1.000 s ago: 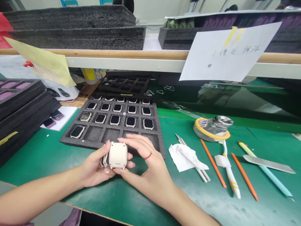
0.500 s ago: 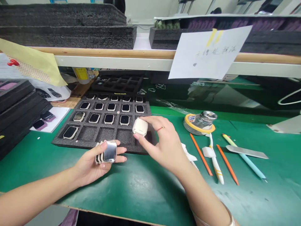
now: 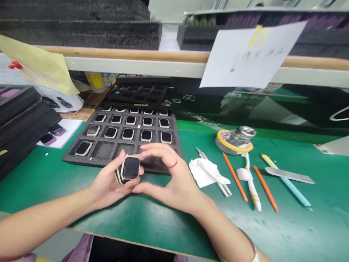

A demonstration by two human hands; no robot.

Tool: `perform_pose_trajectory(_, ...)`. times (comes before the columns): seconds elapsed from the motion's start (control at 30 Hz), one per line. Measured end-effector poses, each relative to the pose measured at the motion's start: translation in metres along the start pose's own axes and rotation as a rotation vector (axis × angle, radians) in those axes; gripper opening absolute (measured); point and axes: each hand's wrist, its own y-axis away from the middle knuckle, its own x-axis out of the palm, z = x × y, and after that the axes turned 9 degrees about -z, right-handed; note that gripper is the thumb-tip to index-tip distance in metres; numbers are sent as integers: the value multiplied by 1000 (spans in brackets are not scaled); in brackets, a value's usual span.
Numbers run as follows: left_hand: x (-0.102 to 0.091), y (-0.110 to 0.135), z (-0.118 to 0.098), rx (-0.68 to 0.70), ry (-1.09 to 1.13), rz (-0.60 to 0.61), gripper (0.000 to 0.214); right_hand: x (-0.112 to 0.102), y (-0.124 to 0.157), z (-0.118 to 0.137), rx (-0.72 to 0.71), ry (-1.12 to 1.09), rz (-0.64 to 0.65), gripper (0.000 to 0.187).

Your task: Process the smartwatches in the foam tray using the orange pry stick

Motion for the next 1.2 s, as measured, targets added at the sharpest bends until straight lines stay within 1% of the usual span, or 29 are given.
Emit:
perform_pose_trajectory(0.03, 0, 0, 0, -3, -5, 15, 47, 5, 3, 5, -54, -10, 42, 47)
perform_pose_trajectory(0.1, 0, 0, 0, -13, -7, 35, 47, 11, 8, 10, -109, 12, 59, 36)
perform_pose_trajectory(0.17, 0, 1, 0, -23, 8, 47, 43, 14, 10, 12, -112, 34, 37, 23)
perform_pose_trajectory(0.2, 0, 1, 0, -24, 20, 52, 39, 14, 9, 12, -117, 41, 29, 19)
perform_pose_trajectory(0.3, 0, 2, 1, -44, 50, 69, 34, 14, 6, 12, -158, 73, 1, 15)
perform_pose_trajectory(0.37, 1, 2, 1, -66, 64, 87, 34, 14, 5, 13, -179, 90, -41, 14)
perform_pose_trajectory(0.43, 1, 2, 1, -79, 67, 105, 33, 14, 6, 15, -119, 78, -120, 13)
perform_pose_trajectory(0.5, 2, 3, 0, -88, 68, 117, 33, 14, 7, 16, 11, 11, -268, 13)
perform_pose_trajectory(0.57, 3, 4, -1, -100, 73, 130, 35, 13, 8, 17, 123, -81, -454, 15)
perform_pose_trajectory(0.6, 3, 4, -1, -104, 77, 137, 36, 12, 9, 17, 156, -116, -520, 14)
perform_pose_trajectory(0.63, 3, 4, -2, -107, 81, 143, 37, 12, 9, 18, 173, -144, -540, 12)
perform_pose_trajectory(0.67, 3, 4, -2, -110, 84, 148, 37, 12, 10, 18, 175, -163, -507, 9)
perform_pose_trajectory(0.7, 3, 4, -2, -114, 82, 150, 37, 13, 10, 19, 162, -169, -429, 14)
perform_pose_trajectory(0.77, 3, 5, -2, -114, 77, 146, 37, 13, 12, 20, 97, -135, -216, 33)
perform_pose_trajectory(0.8, 3, 5, -2, -113, 76, 143, 37, 14, 13, 20, 43, -96, -119, 40)
perform_pose_trajectory(0.83, 3, 6, -1, -113, 73, 139, 37, 14, 14, 20, -16, -46, -35, 42)
perform_pose_trajectory(0.87, 3, 6, -1, -112, 67, 127, 37, 13, 15, 19, -77, -1, 33, 39)
perform_pose_trajectory(0.93, 3, 7, -1, -109, 46, 97, 39, 11, 18, 17, -191, 21, 119, 30)
perform_pose_trajectory(0.97, 3, 7, -1, -109, 36, 86, 40, 10, 20, 15, -231, 7, 133, 28)
perform_pose_trajectory(1.03, 2, 7, -2, -101, 33, 85, 43, 8, 21, 14, -246, -27, 83, 31)
perform_pose_trajectory(1.13, 1, 7, -3, -97, 57, 119, 41, 9, 19, 15, -124, -9, -16, 53)
perform_pose_trajectory(1.2, 0, 8, -3, -98, 54, 119, 41, 13, 17, 16, -40, 6, -8, 63)
